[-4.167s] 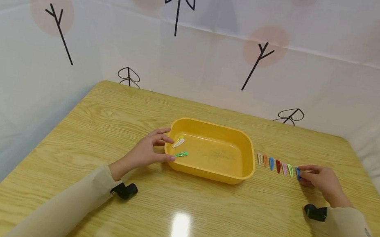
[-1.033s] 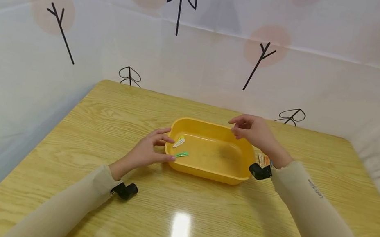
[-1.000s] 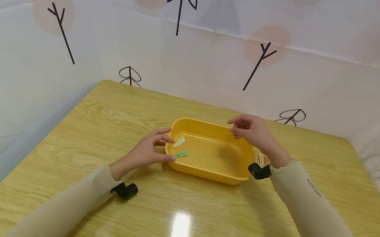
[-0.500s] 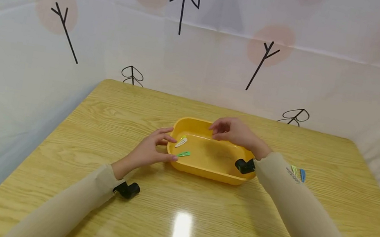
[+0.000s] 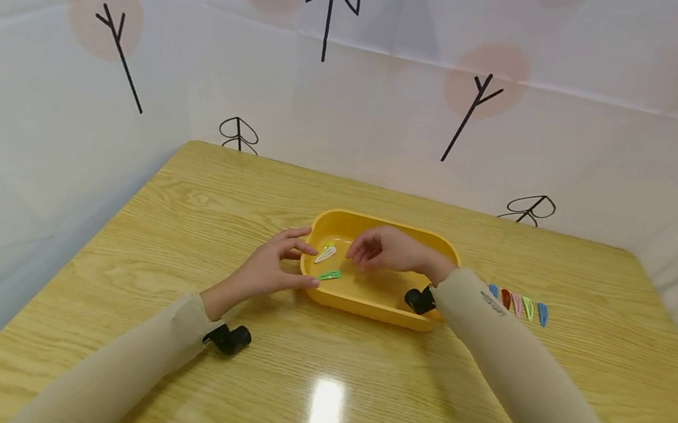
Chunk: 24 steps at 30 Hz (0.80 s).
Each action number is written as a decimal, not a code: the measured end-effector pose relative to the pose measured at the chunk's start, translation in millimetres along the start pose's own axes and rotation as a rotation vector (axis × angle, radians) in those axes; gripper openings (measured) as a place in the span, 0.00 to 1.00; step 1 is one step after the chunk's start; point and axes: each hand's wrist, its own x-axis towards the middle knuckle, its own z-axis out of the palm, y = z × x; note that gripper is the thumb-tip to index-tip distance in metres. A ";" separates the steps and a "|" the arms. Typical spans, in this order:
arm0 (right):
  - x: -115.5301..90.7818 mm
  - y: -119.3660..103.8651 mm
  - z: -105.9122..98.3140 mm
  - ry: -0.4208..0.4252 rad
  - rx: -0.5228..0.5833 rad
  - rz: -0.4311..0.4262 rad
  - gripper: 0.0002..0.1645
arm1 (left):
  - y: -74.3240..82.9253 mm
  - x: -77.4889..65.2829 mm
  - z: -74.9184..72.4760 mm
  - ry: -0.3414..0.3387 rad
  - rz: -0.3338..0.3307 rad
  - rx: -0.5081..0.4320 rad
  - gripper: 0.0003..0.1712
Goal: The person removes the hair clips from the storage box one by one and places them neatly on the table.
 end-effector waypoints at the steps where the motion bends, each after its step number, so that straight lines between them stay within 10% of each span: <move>1: 1.9 0.1 0.8 -0.025 -0.011 -0.011 0.13 | -0.1 0.1 0.1 -0.001 0.001 0.000 0.28; 12: 17.1 -1.6 8.0 -0.199 -0.015 -0.057 0.15 | 0.9 0.0 0.8 -0.002 -0.003 0.002 0.28; 24: 18.9 -0.8 9.7 -0.053 -0.148 -0.045 0.16 | -0.7 0.1 1.5 -0.002 0.006 0.001 0.29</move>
